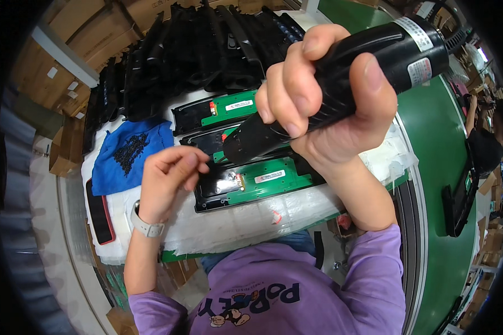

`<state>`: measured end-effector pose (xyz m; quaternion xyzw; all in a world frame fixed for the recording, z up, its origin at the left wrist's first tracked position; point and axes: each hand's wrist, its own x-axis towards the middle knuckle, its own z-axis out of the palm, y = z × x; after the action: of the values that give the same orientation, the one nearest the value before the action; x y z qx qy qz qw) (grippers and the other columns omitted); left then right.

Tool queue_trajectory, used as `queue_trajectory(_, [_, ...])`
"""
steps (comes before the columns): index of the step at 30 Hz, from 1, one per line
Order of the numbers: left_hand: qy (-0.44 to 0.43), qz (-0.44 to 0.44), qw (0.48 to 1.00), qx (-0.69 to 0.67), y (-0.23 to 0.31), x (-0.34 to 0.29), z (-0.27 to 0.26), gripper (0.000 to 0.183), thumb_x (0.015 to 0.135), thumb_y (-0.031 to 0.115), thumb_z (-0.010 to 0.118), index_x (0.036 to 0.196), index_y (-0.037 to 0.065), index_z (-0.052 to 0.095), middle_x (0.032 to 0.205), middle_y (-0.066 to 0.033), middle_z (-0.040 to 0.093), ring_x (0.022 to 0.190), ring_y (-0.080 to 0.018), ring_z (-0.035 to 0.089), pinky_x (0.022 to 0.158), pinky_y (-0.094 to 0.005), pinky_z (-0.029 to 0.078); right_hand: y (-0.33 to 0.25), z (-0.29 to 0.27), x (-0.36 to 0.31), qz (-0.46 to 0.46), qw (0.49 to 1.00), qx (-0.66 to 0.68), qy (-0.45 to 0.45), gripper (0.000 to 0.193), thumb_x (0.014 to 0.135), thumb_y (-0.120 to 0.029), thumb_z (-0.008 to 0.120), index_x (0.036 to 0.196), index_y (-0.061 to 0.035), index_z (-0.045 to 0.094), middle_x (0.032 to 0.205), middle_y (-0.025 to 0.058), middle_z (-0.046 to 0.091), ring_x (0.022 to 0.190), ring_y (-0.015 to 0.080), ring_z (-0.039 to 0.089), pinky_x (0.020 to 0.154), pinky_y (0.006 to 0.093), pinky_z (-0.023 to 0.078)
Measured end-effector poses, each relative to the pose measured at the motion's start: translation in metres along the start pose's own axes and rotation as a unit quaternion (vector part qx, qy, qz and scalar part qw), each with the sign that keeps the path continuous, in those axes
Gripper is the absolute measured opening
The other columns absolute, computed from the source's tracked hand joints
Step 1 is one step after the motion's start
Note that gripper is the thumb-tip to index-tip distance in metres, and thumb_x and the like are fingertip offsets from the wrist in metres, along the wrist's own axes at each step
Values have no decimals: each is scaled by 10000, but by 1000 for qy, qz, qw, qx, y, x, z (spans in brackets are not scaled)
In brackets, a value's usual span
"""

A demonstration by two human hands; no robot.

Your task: Assembling components into electronic cartridges using an electric screwdriver.

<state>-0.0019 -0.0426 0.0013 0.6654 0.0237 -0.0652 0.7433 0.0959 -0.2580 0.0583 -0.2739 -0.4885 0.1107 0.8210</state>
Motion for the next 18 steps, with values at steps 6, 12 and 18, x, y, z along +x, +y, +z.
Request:
queue_trajectory(6, [-55,-14,998,15,-4,-5,10,125,826,63,601,907,-23,641,756,-63,642,538,-47,511,478,-163,397,4,-1,-5,0,998,35,57,385,865,-391,457,1011,-34,447,668,18,477,497,114,461,586,314,420])
queue_trajectory(12, [-36,-26,998,55,-3,-6,13,90,799,31,621,857,-34,644,729,-61,636,516,-46,509,457,-161,390,5,1,-7,30,997,31,56,367,859,-391,473,994,-51,440,662,15,475,493,113,456,577,306,420])
queue_trajectory(18, [-41,-55,997,-22,-8,-6,12,120,785,-9,632,904,-27,632,727,-35,618,540,-33,511,468,-152,388,7,3,-9,33,996,23,81,367,858,-394,472,996,-55,442,661,5,472,490,104,449,572,302,416])
